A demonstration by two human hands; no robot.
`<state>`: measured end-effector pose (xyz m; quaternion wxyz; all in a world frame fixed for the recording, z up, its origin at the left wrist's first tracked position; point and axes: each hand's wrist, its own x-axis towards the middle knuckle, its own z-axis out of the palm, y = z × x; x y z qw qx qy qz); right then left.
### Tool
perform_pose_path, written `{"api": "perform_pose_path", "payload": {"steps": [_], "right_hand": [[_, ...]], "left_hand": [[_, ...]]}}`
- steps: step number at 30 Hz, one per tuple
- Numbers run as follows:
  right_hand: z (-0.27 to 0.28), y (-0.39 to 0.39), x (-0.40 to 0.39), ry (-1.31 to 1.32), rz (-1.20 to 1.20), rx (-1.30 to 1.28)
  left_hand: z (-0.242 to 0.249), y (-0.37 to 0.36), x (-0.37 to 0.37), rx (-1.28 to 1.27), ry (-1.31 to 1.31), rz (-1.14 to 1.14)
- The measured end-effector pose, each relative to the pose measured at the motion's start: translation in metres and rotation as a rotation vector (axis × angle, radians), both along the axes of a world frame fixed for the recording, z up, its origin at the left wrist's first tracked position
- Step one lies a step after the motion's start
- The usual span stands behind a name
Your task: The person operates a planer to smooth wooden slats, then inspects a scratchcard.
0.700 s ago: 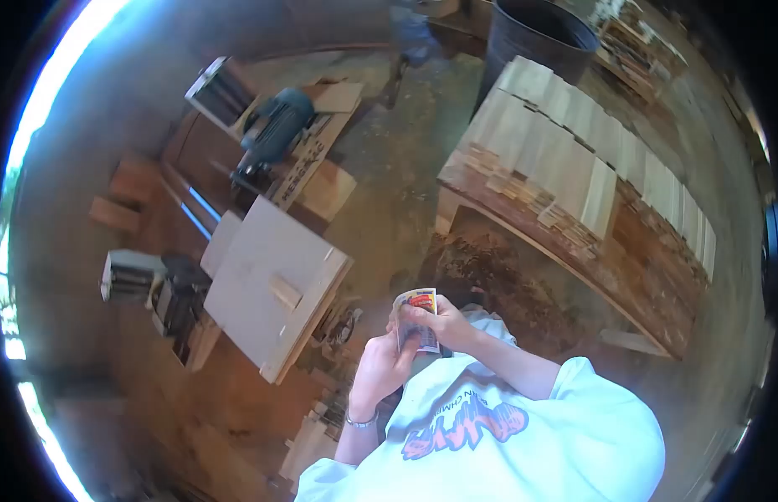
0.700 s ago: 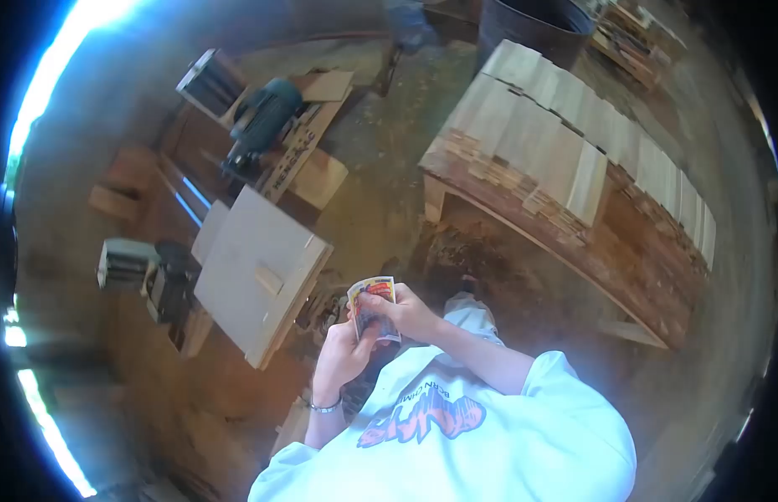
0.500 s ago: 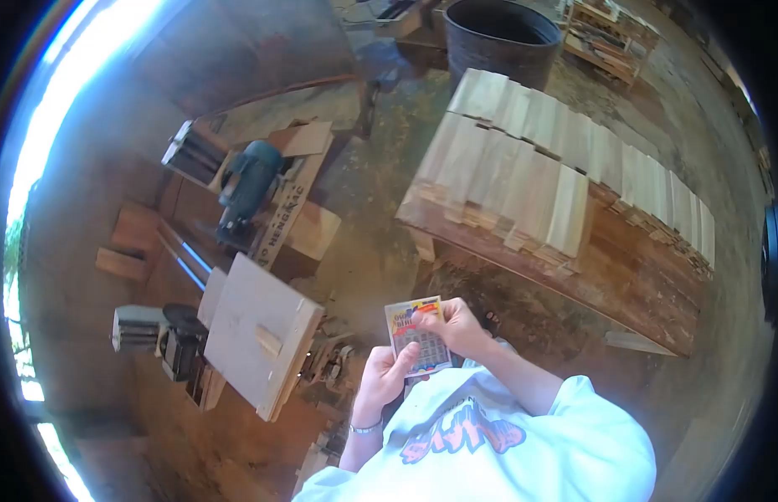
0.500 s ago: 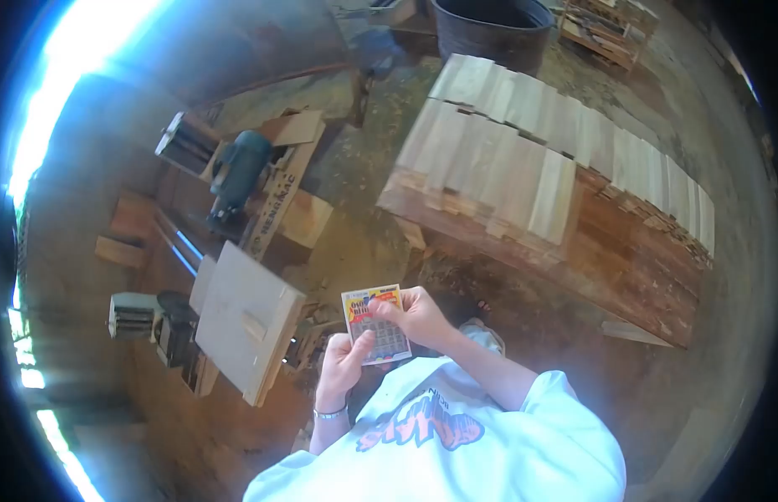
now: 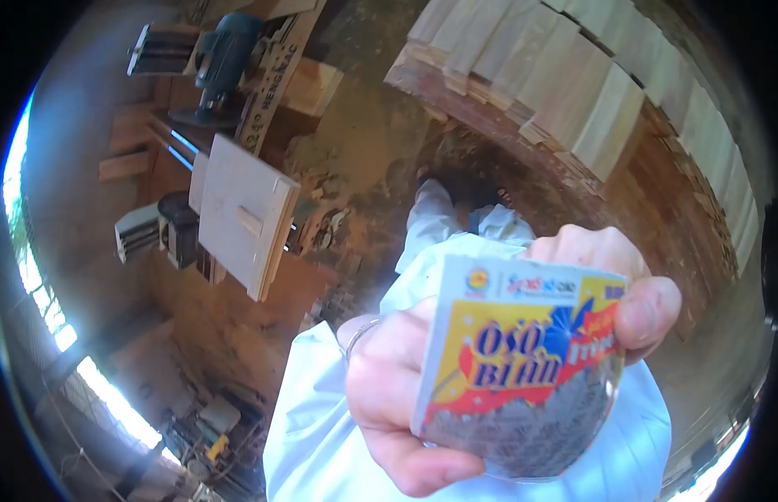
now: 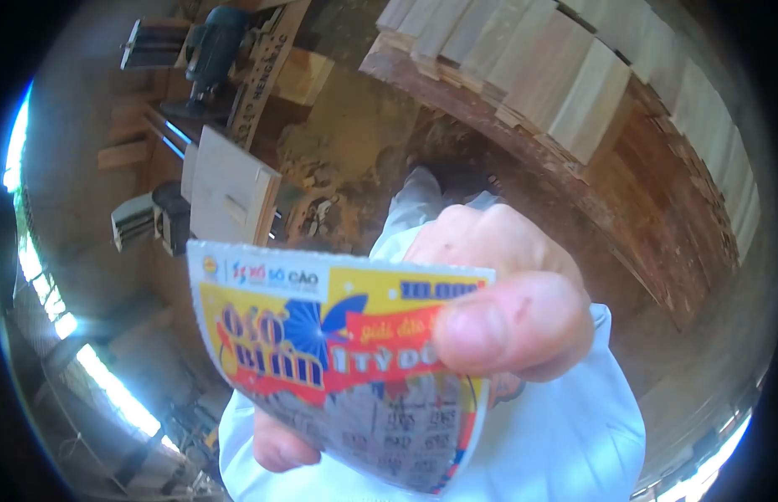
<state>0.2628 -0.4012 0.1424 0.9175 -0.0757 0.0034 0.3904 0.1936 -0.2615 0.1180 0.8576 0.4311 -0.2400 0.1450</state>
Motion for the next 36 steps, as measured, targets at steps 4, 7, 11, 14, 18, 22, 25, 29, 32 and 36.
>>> {"api": "perform_pose_path", "payload": {"steps": [4, 7, 11, 14, 18, 22, 25, 29, 32, 36], "right_hand": [[-0.006, 0.017, 0.029, -0.074, 0.071, -0.057], [-0.015, 0.038, 0.057, -0.193, 0.059, -0.037], [-0.015, 0.069, 0.089, -0.246, 0.015, -0.081], [-0.015, 0.088, 0.119, -0.241, -0.014, -0.113], [-0.024, 0.104, 0.146, -0.213, -0.048, -0.117], [-0.041, 0.107, 0.16, -0.08, -0.07, -0.072], [-0.042, 0.109, 0.17, -0.055, -0.156, -0.144], [-0.107, 0.084, 0.22, -0.473, -0.286, -0.583], [-0.2, 0.053, 0.253, -0.624, -0.604, -1.535], [-0.287, 0.001, 0.25, -0.546, -0.691, -2.137]], "left_hand": [[0.001, 0.02, 0.022, -0.003, -0.031, 0.036], [-0.004, 0.042, 0.048, -0.019, -0.058, 0.009], [-0.009, 0.08, 0.092, -0.057, -0.082, -0.053], [-0.013, 0.104, 0.129, -0.064, -0.097, -0.08], [-0.014, 0.125, 0.17, -0.056, -0.119, -0.1], [-0.01, 0.136, 0.196, -0.037, -0.156, -0.093], [-0.009, 0.147, 0.218, 0.021, -0.184, -0.041], [-0.001, 0.209, 0.252, 0.335, -0.278, 0.475], [0.038, 0.301, 0.277, 0.561, -0.435, 1.247], [0.102, 0.355, 0.334, 0.342, -0.92, 1.027]]}}
